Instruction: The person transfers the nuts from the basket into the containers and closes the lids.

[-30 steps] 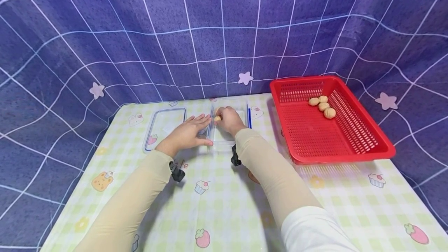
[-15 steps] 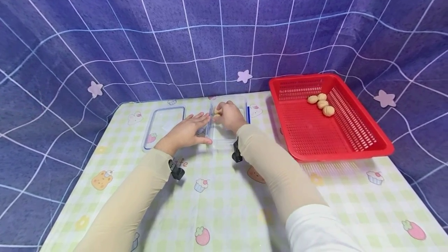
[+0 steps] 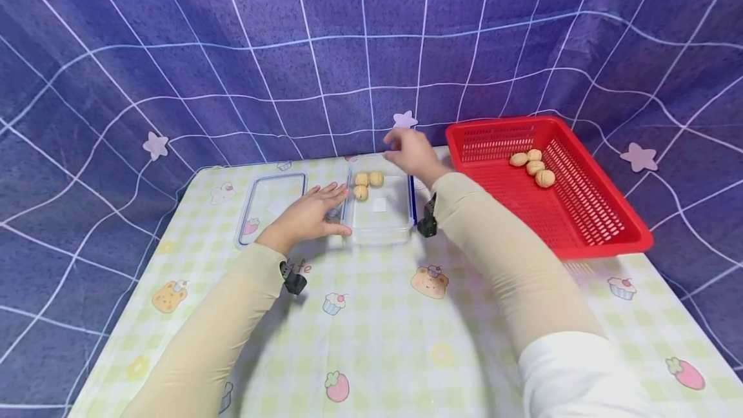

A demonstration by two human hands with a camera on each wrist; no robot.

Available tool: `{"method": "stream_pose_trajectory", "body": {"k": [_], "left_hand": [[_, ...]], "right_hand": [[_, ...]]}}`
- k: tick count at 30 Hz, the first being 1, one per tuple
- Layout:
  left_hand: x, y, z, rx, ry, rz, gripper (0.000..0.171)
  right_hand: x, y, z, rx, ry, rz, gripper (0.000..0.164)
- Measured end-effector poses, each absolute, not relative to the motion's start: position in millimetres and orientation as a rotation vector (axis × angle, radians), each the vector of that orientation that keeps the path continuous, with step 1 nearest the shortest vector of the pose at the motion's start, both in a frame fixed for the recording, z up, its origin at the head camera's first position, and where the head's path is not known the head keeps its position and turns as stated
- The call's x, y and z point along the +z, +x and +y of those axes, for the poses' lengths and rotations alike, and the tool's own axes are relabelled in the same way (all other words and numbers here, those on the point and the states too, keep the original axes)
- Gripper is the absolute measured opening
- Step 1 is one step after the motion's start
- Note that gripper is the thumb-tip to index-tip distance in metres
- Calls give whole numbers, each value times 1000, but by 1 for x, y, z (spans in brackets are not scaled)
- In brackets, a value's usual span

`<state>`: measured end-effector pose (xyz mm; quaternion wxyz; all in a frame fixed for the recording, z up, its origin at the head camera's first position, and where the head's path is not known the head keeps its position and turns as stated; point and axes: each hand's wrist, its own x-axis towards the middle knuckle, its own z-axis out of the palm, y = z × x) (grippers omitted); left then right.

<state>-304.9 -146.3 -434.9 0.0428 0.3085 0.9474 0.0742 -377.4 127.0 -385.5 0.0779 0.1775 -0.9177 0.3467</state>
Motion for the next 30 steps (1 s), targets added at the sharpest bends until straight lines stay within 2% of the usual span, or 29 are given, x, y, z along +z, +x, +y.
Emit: {"method": "stream_pose_trajectory", "body": {"k": [12, 20, 30], "left_hand": [[-432, -303, -145, 226, 927, 2898, 100], [-436, -305, -144, 228, 962, 2906, 101], [-435, -303, -146, 226, 945, 2901, 101]], "right_hand": [[-353, -373, 194, 1183, 382, -2619, 28], [-347, -368, 244, 1372, 232, -2516, 33], [-355, -356, 290, 1715, 87, -2316, 24]]}}
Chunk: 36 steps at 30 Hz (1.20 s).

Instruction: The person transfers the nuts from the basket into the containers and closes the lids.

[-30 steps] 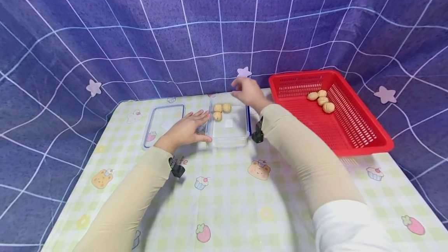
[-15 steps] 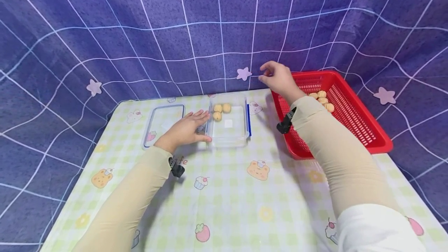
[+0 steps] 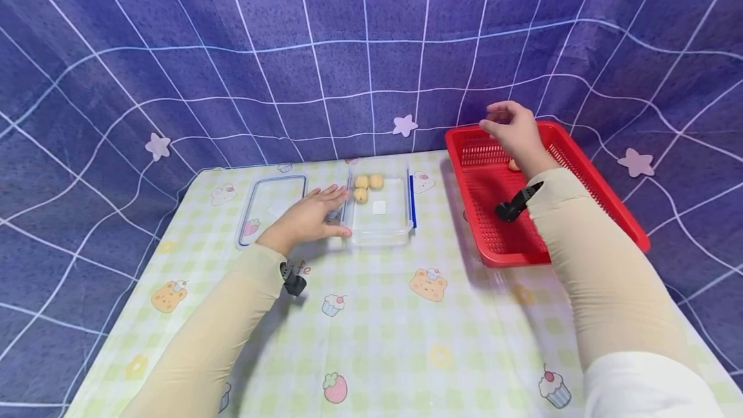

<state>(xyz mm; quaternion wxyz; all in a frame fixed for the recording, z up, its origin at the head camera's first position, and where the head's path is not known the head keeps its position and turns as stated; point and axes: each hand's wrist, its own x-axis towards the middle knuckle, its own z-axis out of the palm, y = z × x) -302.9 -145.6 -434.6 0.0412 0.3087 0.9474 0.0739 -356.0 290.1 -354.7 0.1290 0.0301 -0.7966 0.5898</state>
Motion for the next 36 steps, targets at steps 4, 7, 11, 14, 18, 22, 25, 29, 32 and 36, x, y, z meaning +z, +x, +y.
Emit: {"method": "stream_pose_trajectory", "body": {"k": [4, 7, 11, 14, 18, 22, 25, 29, 32, 36], "left_hand": [[-435, -303, -147, 234, 953, 2906, 101], [-436, -303, -147, 242, 957, 2907, 101], [-435, -303, -147, 244, 953, 2904, 101], [-435, -302, -147, 234, 953, 2904, 101], [-434, -301, -147, 243, 946, 2904, 101], [-433, -299, -146, 260, 942, 2899, 100], [-434, -299, -146, 250, 949, 2903, 100], [-434, -299, -147, 232, 940, 2912, 100], [-435, -300, -147, 229, 933, 2913, 100], [-436, -303, -148, 224, 942, 2914, 101]], "right_hand": [[-358, -353, 304, 1726, 39, -2300, 25], [-362, -353, 314, 1682, 12, -2300, 28], [-369, -353, 330, 1587, -64, -2327, 37], [-375, -354, 343, 1526, -117, -2350, 42], [-384, -353, 358, 1456, -168, -2410, 48], [-395, -349, 369, 1443, -248, -2451, 46], [-401, -346, 375, 1416, -307, -2499, 54], [-406, -343, 380, 1348, -374, -2561, 64], [-409, -341, 383, 1321, -408, -2601, 62], [-413, -339, 387, 1366, -381, -2652, 60]]}}
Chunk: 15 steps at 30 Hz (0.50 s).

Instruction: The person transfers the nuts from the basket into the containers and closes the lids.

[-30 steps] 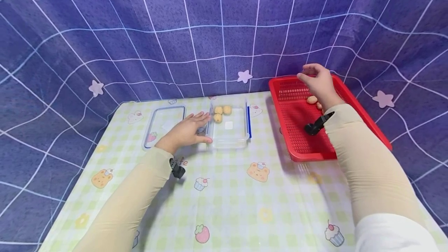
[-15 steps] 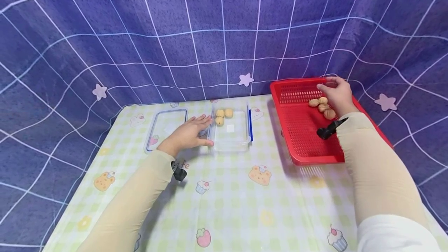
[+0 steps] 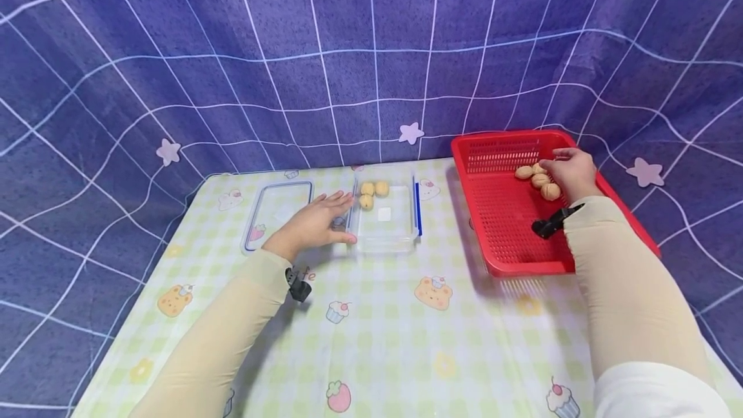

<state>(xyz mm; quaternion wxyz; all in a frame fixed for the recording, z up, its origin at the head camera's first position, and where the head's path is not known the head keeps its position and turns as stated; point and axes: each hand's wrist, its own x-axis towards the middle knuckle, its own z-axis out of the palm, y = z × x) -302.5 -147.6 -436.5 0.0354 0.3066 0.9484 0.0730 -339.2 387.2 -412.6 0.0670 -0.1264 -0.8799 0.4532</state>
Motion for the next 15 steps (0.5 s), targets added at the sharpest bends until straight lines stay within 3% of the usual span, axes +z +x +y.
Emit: {"method": "stream_pose_trajectory", "body": {"k": [15], "left_hand": [[-436, -299, -148, 215, 935, 2911, 101]], "right_hand": [[-429, -341, 389, 1317, -255, -2816, 51]]}}
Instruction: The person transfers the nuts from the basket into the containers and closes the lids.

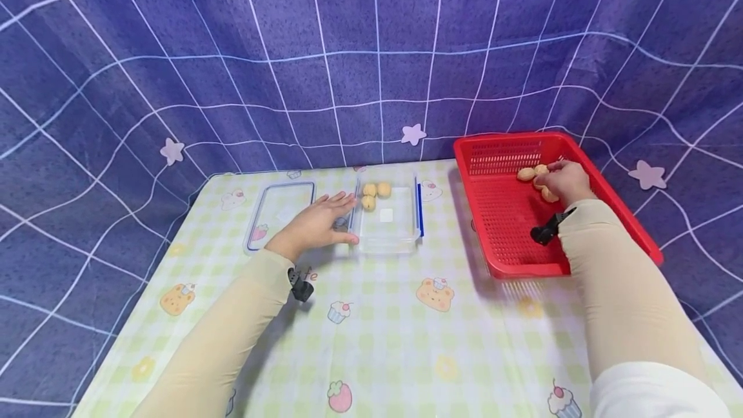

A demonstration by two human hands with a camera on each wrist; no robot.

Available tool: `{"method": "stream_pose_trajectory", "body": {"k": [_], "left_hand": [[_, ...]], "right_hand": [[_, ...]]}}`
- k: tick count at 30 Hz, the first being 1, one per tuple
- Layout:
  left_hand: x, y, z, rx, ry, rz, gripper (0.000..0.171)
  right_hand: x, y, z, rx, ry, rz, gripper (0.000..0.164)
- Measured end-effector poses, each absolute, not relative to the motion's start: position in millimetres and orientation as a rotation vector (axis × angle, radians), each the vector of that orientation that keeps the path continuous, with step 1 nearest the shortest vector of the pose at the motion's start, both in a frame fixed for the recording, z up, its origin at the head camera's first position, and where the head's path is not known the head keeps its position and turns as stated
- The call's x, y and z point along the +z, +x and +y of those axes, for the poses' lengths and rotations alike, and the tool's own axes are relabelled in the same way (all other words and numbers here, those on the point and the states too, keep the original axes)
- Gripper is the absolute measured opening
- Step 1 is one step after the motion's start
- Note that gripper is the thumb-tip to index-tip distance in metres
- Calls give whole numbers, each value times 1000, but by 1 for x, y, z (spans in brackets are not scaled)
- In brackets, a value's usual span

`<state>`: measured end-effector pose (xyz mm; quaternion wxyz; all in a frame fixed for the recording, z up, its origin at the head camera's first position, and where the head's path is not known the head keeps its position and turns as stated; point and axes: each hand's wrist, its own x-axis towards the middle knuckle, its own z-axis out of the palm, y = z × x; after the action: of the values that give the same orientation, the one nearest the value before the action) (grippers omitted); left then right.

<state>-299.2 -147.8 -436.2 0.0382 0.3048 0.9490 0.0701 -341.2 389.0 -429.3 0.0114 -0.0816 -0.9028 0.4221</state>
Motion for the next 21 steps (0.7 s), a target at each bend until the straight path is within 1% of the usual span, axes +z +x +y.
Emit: {"method": "stream_pose_trajectory", "body": {"k": [2, 5, 8, 11, 16, 21], "left_hand": [[-435, -299, -148, 216, 933, 2909, 101], [-435, -299, -148, 219, 930, 2907, 101], [-436, -298, -148, 228, 933, 2910, 101], [-437, -298, -148, 226, 935, 2915, 101], [-439, -298, -148, 215, 936, 2913, 101], [-437, -298, -147, 217, 928, 2917, 101]], "right_hand": [[-431, -343, 390, 1198, -238, -2856, 50], [-433, -344, 389, 1054, -208, -2926, 43], [-437, -344, 389, 984, -154, -2979, 34], [-440, -344, 389, 921, -87, -3005, 29], [-441, -342, 388, 864, -26, -3015, 30], [-441, -341, 386, 939, -52, -3029, 31]]}}
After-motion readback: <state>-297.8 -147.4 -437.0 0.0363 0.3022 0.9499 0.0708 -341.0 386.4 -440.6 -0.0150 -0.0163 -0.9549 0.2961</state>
